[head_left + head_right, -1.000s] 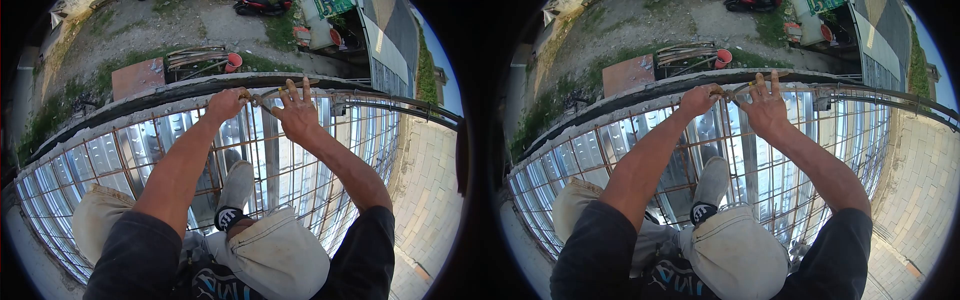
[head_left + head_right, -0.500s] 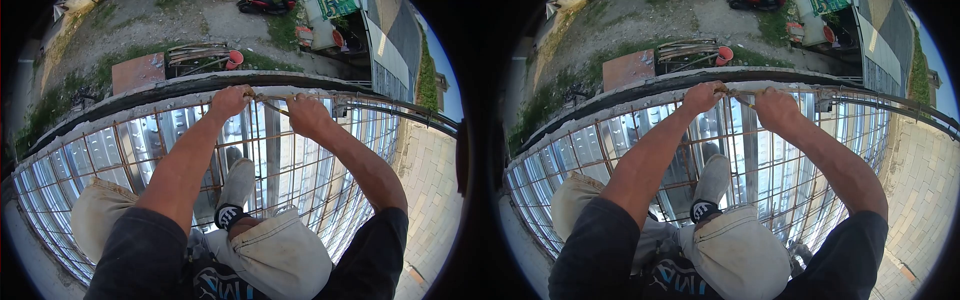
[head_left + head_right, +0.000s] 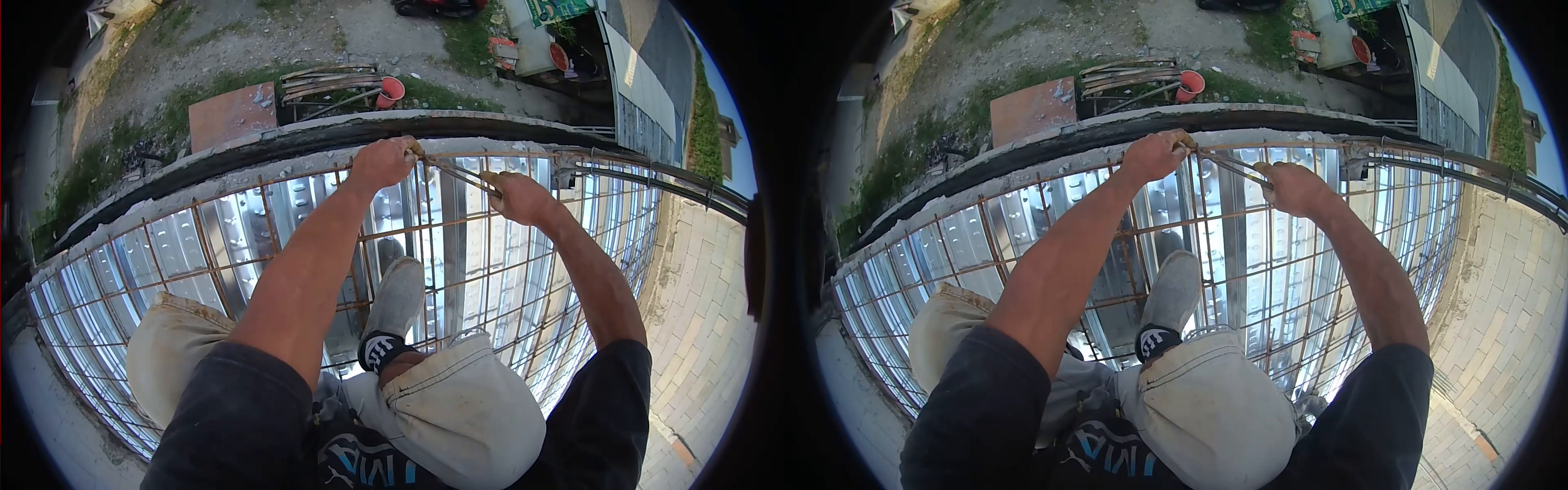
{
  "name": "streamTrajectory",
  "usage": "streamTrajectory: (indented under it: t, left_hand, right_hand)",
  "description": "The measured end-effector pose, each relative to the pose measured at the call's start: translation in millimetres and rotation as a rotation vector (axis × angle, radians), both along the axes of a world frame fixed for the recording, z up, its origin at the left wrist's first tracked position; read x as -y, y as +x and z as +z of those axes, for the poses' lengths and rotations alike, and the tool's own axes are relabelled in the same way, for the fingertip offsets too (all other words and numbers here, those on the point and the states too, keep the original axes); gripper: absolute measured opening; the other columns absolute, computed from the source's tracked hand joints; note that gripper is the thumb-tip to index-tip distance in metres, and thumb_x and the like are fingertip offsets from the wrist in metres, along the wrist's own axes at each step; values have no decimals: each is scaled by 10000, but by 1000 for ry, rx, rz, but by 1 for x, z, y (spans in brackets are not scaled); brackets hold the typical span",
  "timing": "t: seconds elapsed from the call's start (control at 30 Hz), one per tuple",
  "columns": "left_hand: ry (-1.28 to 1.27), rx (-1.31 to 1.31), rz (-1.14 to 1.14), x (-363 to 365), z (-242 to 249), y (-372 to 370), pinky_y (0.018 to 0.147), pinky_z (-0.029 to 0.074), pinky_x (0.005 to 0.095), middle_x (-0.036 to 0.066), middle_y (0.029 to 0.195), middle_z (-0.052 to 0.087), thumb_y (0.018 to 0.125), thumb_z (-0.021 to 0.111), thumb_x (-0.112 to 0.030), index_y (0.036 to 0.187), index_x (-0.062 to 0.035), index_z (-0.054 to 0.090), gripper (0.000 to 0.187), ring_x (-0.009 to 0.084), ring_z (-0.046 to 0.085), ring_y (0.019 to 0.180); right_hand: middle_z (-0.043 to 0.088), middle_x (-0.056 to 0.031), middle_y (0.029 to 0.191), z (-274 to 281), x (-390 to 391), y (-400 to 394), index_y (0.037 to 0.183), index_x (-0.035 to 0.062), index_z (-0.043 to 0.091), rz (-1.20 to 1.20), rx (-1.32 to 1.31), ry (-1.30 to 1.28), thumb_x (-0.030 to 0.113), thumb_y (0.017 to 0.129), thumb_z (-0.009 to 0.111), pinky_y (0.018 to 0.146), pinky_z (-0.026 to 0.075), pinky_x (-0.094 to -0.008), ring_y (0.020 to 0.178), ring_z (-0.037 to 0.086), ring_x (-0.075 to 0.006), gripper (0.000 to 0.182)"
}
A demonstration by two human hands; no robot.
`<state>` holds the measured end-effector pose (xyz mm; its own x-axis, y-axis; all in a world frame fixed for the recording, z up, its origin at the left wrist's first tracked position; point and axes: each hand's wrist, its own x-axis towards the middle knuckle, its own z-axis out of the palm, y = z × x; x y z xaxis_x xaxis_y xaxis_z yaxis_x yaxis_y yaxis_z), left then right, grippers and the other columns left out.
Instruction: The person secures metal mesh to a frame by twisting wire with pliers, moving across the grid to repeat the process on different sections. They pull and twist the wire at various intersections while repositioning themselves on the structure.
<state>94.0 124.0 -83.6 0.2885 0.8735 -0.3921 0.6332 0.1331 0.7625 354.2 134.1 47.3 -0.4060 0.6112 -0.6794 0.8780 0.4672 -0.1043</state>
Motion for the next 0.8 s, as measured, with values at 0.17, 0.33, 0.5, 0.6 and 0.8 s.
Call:
streamTrajectory:
  t: [0.17,0.33,0.5,0.6,0.8]
  left_hand:
    - [-66,34,6,-5,-2,1,853,505,405,62,1064,702,900,588,-282,1106,-210,695,243,276,661,987]
    - [-49,94,14,-7,-13,3,866,498,387,91,1061,702,893,603,-254,1093,-174,714,243,270,657,994]
    - [-90,194,29,-10,-22,-1,844,498,353,114,1018,710,877,617,-202,1083,-97,721,253,236,660,932]
    - [-187,298,19,-17,-23,-3,823,498,331,110,993,713,859,617,-162,1088,-58,717,270,208,654,891]
    - [-146,336,-22,-22,-25,-3,811,499,322,106,963,714,828,583,-112,1078,-34,716,294,196,647,861]
  right_hand:
    - [681,-201,934,24,16,-49,1128,3,598,72,322,224,128,916,514,780,558,-455,917,692,-330,260]
    - [682,-163,893,29,14,-60,962,-9,608,-438,158,-315,271,875,700,588,549,-324,739,685,-221,308]
    - [638,-66,736,10,39,-49,937,11,615,-1525,-464,-862,211,763,838,416,454,-239,505,571,-121,347]
    - [635,-65,758,13,38,-43,1039,-31,586,-1247,-305,-678,202,765,810,445,472,-226,568,603,-113,424]
    - [633,-247,951,25,57,-51,1145,-48,572,-89,103,449,390,933,581,795,534,-486,891,660,-387,487]
